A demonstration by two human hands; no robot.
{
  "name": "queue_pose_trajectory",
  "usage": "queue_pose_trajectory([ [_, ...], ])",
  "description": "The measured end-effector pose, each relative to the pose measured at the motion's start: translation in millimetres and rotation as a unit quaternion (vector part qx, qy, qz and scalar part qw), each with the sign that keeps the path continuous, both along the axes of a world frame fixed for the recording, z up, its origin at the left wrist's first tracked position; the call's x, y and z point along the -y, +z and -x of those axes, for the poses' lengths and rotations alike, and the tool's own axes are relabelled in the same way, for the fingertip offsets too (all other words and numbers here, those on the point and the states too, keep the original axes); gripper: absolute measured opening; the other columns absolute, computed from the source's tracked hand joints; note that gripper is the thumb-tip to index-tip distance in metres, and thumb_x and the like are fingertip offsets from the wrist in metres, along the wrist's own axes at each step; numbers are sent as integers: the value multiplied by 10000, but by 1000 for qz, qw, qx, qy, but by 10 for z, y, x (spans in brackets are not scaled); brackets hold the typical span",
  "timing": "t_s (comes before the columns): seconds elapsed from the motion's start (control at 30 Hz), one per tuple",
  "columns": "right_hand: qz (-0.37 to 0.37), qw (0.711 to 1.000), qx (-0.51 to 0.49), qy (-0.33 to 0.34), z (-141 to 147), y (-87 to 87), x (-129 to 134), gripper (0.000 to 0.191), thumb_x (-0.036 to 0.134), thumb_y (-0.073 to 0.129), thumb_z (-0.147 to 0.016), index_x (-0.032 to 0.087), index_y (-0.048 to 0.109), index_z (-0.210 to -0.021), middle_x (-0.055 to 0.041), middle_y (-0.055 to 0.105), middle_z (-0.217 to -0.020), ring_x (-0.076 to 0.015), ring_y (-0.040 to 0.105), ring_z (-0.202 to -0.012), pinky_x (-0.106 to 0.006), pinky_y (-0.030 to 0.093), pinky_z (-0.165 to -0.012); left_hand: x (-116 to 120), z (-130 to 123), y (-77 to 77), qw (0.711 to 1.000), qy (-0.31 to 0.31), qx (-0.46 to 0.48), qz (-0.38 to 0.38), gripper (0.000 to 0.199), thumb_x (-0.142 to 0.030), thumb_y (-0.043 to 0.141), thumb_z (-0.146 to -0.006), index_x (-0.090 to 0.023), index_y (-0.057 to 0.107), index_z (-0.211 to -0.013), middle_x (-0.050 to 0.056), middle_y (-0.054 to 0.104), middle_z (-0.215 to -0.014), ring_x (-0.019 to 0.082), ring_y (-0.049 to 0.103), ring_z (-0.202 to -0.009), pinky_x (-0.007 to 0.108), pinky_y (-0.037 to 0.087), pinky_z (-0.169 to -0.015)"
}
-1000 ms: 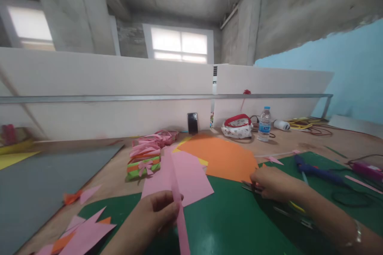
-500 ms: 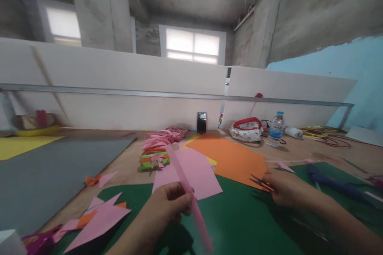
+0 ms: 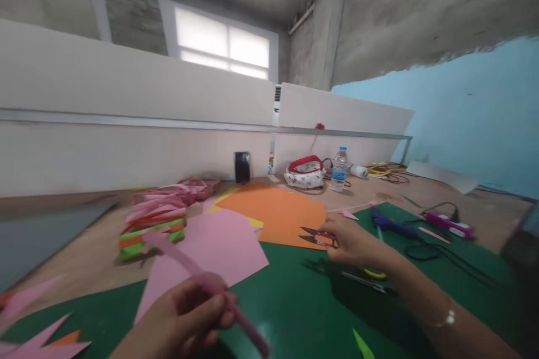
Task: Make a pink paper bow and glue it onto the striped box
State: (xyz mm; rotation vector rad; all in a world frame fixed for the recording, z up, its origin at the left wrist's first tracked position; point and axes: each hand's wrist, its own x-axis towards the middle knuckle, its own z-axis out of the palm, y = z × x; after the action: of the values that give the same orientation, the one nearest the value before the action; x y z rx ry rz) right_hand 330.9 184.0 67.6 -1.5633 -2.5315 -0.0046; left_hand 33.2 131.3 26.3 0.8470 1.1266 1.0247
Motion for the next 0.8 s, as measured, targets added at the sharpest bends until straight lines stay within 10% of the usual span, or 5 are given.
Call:
queue_pose_trajectory([
  [0.2, 60, 969, -225, 81, 594, 165, 240, 282, 37, 455, -659, 175, 530, -892, 6, 523, -781, -113, 445, -645, -204, 351, -567, 107, -106, 27, 997, -3, 81, 11, 348, -364, 878, -477, -159, 652, -645, 65, 697, -583, 93, 596, -528, 134, 426, -475],
  [0.37, 179, 937, -267, 138, 1119, -148, 298, 110, 228, 671, -655, 174, 578, -680, 57, 473, -586, -82, 409, -532, -183, 275, -468, 128, -85, -20, 996, 32, 82, -27, 326, -324, 884, -467, -127, 698, -648, 8, 636, -575, 53, 538, -508, 135, 411, -518],
  [0.6, -320, 912, -136, 216, 1036, -520, 181, 230, 32, 468, -781, 167, 522, -602, -21, 530, -616, -134, 414, -569, -284, 193, -522, 52, 53, 90, 983, 125, 85, -108, 242, -269, 868, -445, -191, 712, -613, -12, 653, -570, 76, 549, -517, 156, 404, -493],
  [0.8, -423, 881, -111, 181, 896, -304, 72, 324, 17, 398, -872, 158, 555, -626, -50, 542, -641, -156, 394, -599, -298, 224, -552, 43, 74, 179, 972, 168, 86, -137, 177, -100, 777, -400, -200, 636, -436, -26, 694, -735, 117, 649, -615, 170, 451, -526],
])
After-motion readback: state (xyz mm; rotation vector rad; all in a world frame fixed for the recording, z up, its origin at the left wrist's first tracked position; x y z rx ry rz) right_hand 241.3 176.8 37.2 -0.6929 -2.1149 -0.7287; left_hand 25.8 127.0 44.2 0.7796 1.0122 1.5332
